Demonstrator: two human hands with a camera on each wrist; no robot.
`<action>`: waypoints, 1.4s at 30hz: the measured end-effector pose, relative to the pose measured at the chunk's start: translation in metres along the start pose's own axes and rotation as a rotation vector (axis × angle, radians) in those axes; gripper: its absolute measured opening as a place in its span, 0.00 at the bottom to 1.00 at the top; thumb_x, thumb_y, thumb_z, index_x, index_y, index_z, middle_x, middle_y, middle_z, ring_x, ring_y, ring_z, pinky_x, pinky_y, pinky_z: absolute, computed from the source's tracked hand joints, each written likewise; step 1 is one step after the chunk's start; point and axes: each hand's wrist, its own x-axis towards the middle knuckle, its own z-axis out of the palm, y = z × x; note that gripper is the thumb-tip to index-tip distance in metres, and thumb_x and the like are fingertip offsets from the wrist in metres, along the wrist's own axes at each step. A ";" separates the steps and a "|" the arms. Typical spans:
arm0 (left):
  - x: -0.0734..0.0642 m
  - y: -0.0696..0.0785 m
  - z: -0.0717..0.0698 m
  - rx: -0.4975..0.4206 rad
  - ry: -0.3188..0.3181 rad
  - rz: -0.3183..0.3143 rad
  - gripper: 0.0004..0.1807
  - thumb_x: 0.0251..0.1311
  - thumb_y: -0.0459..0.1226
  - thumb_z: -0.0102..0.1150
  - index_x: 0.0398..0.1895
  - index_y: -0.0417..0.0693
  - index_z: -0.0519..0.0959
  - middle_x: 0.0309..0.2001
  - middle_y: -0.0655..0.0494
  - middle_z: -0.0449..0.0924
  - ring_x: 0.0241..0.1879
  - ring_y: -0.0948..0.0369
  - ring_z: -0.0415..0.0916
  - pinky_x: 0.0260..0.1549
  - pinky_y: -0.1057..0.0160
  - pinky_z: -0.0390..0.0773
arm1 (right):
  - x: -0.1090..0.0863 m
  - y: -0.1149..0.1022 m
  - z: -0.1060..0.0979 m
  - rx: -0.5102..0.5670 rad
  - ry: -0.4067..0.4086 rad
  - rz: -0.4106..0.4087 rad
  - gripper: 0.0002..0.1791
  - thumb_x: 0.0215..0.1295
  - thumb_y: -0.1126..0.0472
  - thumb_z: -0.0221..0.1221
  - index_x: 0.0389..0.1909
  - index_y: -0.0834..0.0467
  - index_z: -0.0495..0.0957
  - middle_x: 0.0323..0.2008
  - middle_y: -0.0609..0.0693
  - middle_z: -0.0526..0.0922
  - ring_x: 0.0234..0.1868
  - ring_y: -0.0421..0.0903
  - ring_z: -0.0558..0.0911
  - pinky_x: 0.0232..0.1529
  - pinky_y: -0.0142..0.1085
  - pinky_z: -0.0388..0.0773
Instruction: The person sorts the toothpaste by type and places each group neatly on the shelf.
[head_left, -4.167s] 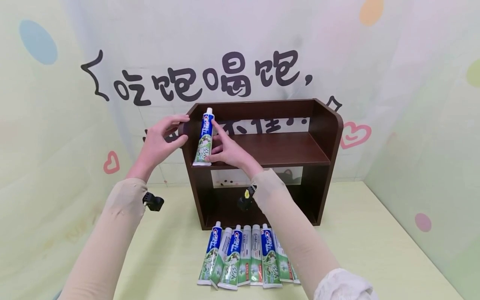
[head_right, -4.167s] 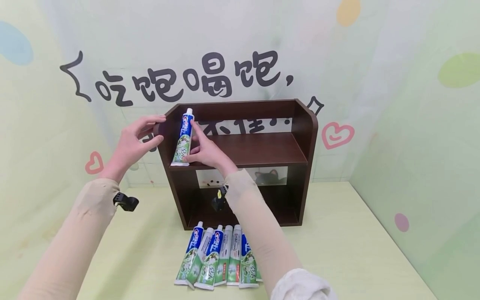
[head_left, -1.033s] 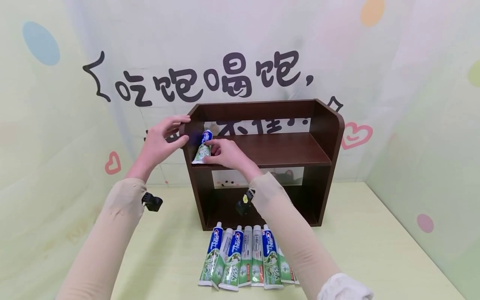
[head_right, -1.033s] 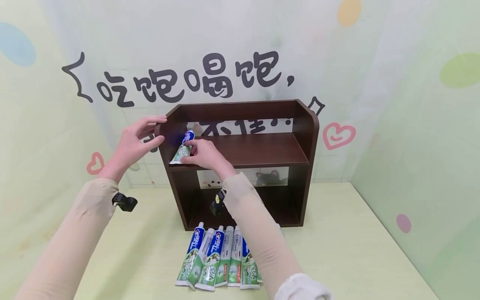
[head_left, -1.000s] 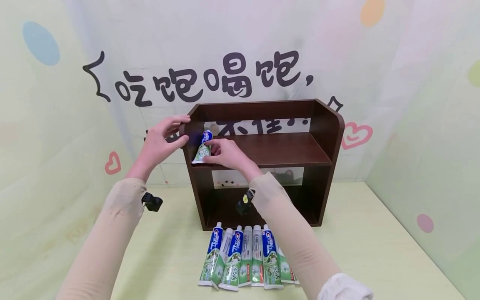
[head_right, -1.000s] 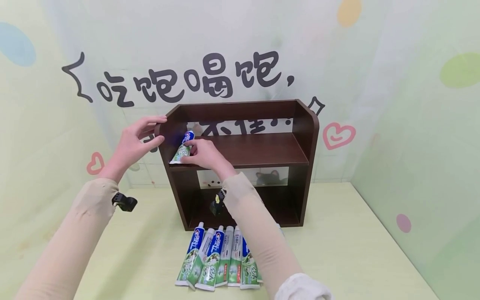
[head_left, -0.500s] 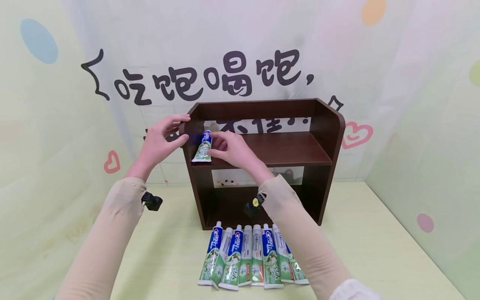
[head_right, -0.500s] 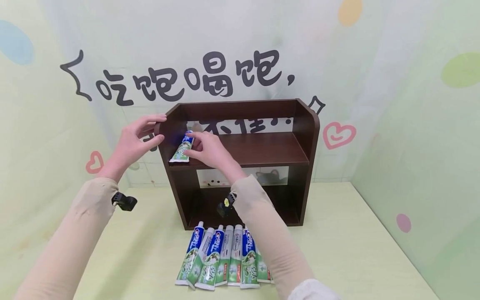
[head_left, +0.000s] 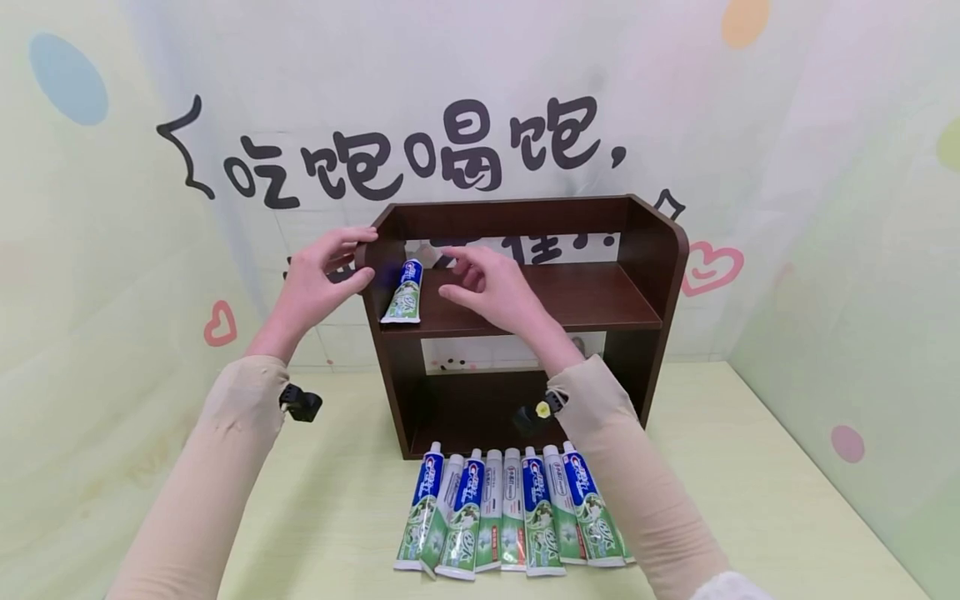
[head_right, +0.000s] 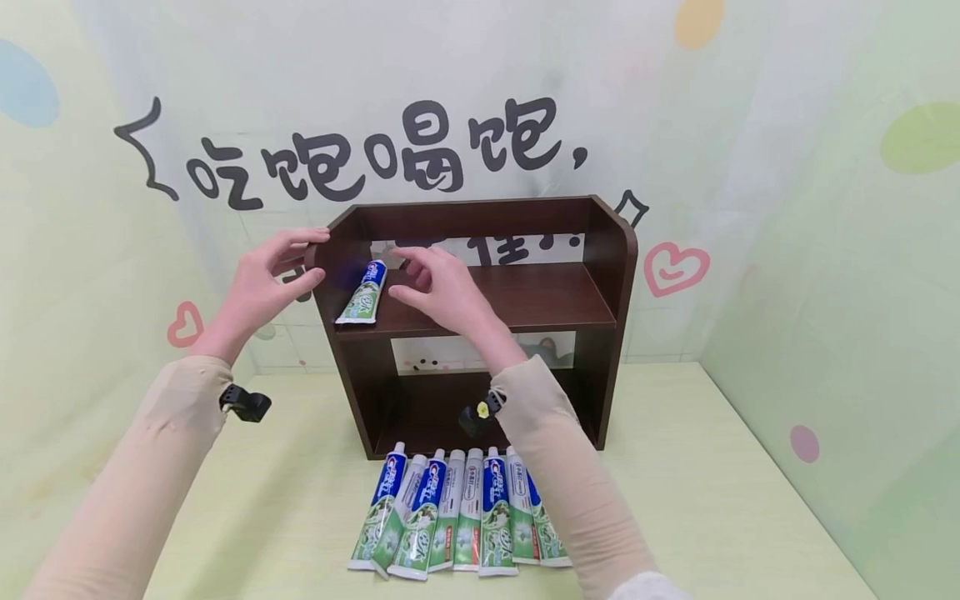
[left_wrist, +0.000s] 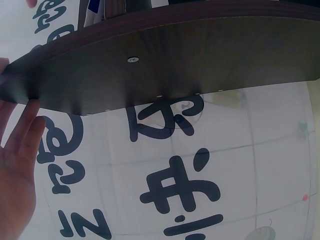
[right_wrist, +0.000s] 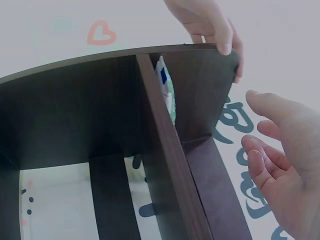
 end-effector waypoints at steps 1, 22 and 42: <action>0.000 0.000 0.000 -0.002 0.000 0.000 0.23 0.60 0.28 0.62 0.60 0.42 0.77 0.62 0.44 0.77 0.57 0.69 0.76 0.61 0.69 0.77 | -0.002 0.000 -0.002 0.000 0.015 -0.005 0.30 0.61 0.55 0.68 0.64 0.53 0.75 0.45 0.54 0.81 0.40 0.44 0.79 0.42 0.33 0.81; -0.001 -0.005 0.001 -0.013 0.004 -0.005 0.24 0.60 0.28 0.62 0.61 0.44 0.77 0.63 0.46 0.77 0.55 0.77 0.74 0.62 0.49 0.77 | -0.064 0.003 -0.037 -0.017 0.203 -0.149 0.28 0.60 0.58 0.69 0.62 0.55 0.76 0.42 0.51 0.83 0.37 0.42 0.80 0.36 0.30 0.82; 0.004 -0.031 0.006 -0.009 0.008 -0.024 0.25 0.61 0.30 0.63 0.62 0.50 0.76 0.65 0.52 0.76 0.58 0.72 0.75 0.62 0.48 0.76 | -0.140 0.042 -0.040 -0.049 0.217 -0.134 0.29 0.58 0.64 0.69 0.62 0.57 0.76 0.43 0.50 0.84 0.37 0.41 0.82 0.36 0.30 0.85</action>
